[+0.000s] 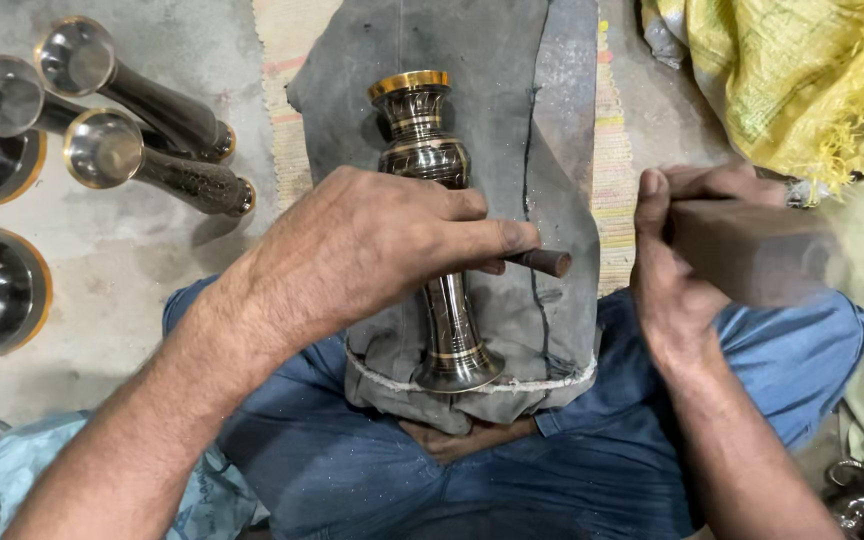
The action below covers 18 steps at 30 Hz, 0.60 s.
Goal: The person uses a hammer and a metal punch to engrave a decorative pattern onto a silver-colored metal vase. They repeatedly strike the punch against the vase's surface while rotating it to cover different areas.
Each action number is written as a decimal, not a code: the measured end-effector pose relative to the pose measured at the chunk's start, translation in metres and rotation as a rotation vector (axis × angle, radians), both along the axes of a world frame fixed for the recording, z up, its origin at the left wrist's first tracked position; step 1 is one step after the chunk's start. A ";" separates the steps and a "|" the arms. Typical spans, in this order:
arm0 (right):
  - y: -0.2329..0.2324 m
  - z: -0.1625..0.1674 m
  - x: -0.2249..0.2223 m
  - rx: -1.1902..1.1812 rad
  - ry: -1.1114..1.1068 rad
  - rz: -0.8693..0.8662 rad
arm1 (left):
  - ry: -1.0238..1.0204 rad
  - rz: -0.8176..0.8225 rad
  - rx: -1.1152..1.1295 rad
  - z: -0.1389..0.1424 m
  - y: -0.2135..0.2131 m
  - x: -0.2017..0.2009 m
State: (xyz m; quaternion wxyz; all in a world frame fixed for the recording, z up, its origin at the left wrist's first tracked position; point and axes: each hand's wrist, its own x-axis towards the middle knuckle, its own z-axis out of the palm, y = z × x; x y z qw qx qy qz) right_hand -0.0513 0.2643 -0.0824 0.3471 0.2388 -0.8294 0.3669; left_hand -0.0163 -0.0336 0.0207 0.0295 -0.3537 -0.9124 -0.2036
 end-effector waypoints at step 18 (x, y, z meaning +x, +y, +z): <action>-0.046 0.071 0.064 0.671 -0.032 0.907 | -0.261 0.735 1.350 -0.036 -0.015 0.045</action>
